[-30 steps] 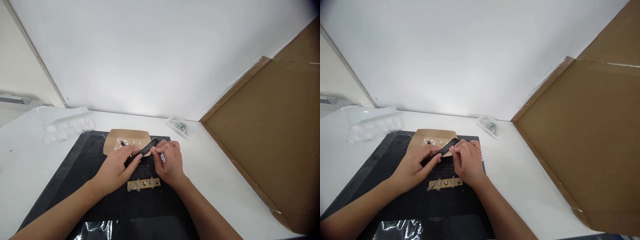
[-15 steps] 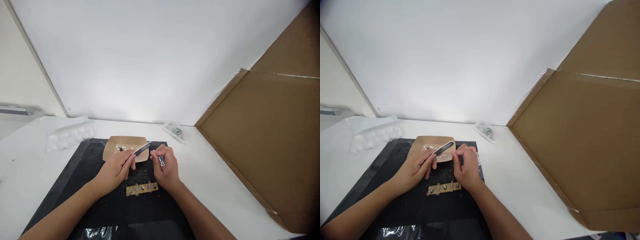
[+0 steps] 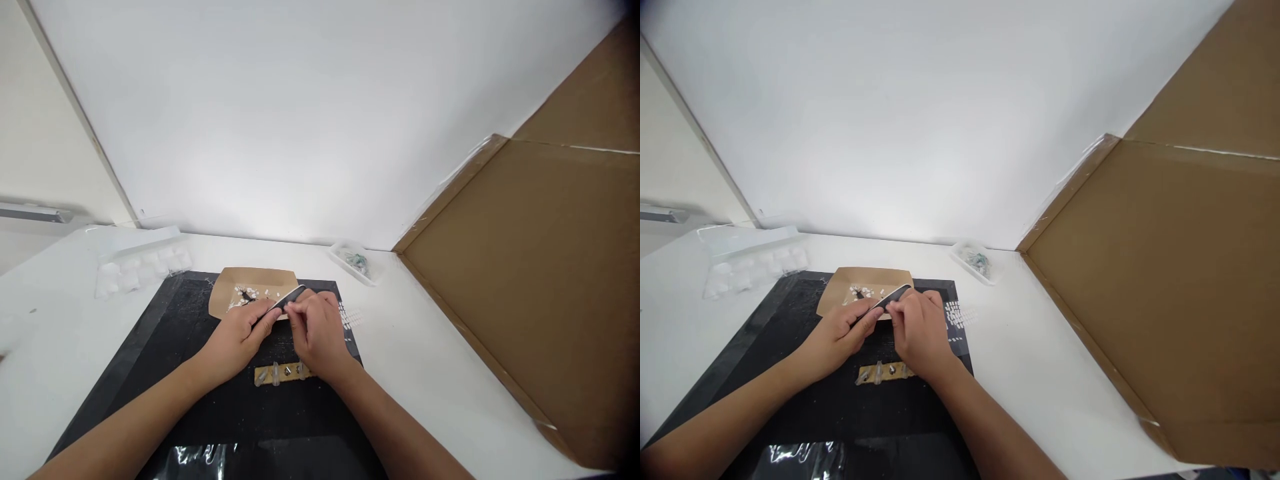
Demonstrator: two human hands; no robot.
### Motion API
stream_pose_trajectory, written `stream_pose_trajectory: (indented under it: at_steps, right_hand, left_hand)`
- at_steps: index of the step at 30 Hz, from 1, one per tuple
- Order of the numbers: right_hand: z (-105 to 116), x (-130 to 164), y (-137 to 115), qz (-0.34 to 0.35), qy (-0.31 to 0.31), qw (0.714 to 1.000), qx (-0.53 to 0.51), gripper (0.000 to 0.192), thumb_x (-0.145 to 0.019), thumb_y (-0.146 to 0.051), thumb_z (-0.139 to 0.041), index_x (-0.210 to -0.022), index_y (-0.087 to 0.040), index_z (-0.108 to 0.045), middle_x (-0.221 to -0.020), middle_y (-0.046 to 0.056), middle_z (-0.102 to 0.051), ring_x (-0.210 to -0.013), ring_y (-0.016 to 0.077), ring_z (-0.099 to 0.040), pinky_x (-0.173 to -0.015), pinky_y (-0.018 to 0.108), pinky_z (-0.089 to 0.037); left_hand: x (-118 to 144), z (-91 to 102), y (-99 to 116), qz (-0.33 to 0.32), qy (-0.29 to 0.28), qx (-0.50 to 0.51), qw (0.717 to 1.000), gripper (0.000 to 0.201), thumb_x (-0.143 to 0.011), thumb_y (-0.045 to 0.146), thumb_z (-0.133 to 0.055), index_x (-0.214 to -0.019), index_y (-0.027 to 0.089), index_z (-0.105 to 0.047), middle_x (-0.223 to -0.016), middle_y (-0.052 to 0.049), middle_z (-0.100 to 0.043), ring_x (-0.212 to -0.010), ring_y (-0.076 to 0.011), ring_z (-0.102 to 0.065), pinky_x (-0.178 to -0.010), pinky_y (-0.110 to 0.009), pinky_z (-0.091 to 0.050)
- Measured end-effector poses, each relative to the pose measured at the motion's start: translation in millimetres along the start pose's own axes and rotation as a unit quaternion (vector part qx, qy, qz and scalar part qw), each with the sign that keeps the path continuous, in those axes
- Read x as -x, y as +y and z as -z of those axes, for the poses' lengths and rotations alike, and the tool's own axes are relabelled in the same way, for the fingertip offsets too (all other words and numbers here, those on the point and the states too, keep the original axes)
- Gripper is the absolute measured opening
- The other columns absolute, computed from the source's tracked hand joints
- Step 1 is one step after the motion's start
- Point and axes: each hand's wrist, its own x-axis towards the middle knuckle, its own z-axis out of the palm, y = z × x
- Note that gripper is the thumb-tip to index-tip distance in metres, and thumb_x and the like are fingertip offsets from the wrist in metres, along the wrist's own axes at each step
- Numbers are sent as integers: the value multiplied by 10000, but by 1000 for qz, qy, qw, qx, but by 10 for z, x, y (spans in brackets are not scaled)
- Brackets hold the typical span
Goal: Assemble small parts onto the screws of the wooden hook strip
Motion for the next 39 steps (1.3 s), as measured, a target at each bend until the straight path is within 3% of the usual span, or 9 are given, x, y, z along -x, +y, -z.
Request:
stream_pose_trajectory:
  at_steps: [7,11,23,30,32,35,39]
  right_hand:
    - [66,-42,30,-12,4,999,41,152,-1080,-159,-528,-951,-228,-486,-794,-1,-647,-687,174,-607,-784,382,-356]
    - [69,-32,24,16,-28,999,36,197,-1064,-167,-556,-905,-236,-462,-771,-18,-649,-684,166,-618,-768,370,-364]
    - [73,-27,10,11,-26,999,38,180,-1059,-144,-553,-912,-228,-491,-808,3,-691,-705,171,-625,-792,384,-338]
    - [128,-43,63,-11,-11,1000,0,164,-1058,-153,-551,-926,-236,-499,-793,-18,-675,-706,166,-646,-802,388,-364]
    - [177,-43,118,-41,9,999,-7,140,-1058,-159,-559,-951,-239,-514,-787,-23,-663,-727,175,-657,-837,405,-378]
    - [247,-20,204,-87,17,996,-20,114,-1061,-185,-582,-974,-249,-546,-792,-28,-666,-730,179,-663,-863,418,-418]
    - [288,26,251,-128,0,991,-40,68,-1059,-232,-607,-1001,-264,-597,-850,-13,-708,-744,184,-681,-794,387,-484]
  left_hand:
    - [28,12,11,-6,-2,-32,999,410,-1112,438,-395,-791,210,-510,-688,36,-532,-655,-151,-503,-665,-295,-372]
    - [24,12,-4,-5,-13,-11,1000,416,-1117,423,-384,-771,216,-485,-647,47,-541,-621,-144,-517,-672,-293,-394]
    - [14,43,-20,-12,-7,-18,1000,383,-1119,418,-378,-808,220,-481,-674,49,-522,-630,-146,-505,-667,-292,-392]
    - [34,57,-57,-48,21,-123,991,352,-1133,430,-366,-1062,215,-636,-838,-2,-685,-756,-187,-644,-706,-303,-440]
    - [43,68,-73,-66,54,-195,977,343,-1137,421,-363,-1169,223,-640,-955,-30,-746,-842,-216,-700,-728,-315,-457]
    - [36,121,-108,-64,115,-347,929,339,-1140,415,-365,-1273,253,-631,-1093,-47,-771,-876,-246,-731,-664,-325,-434]
    - [-27,251,-186,-26,146,-490,859,330,-1136,434,-397,-1212,271,-673,-1096,-51,-738,-874,-258,-720,-601,-332,-399]
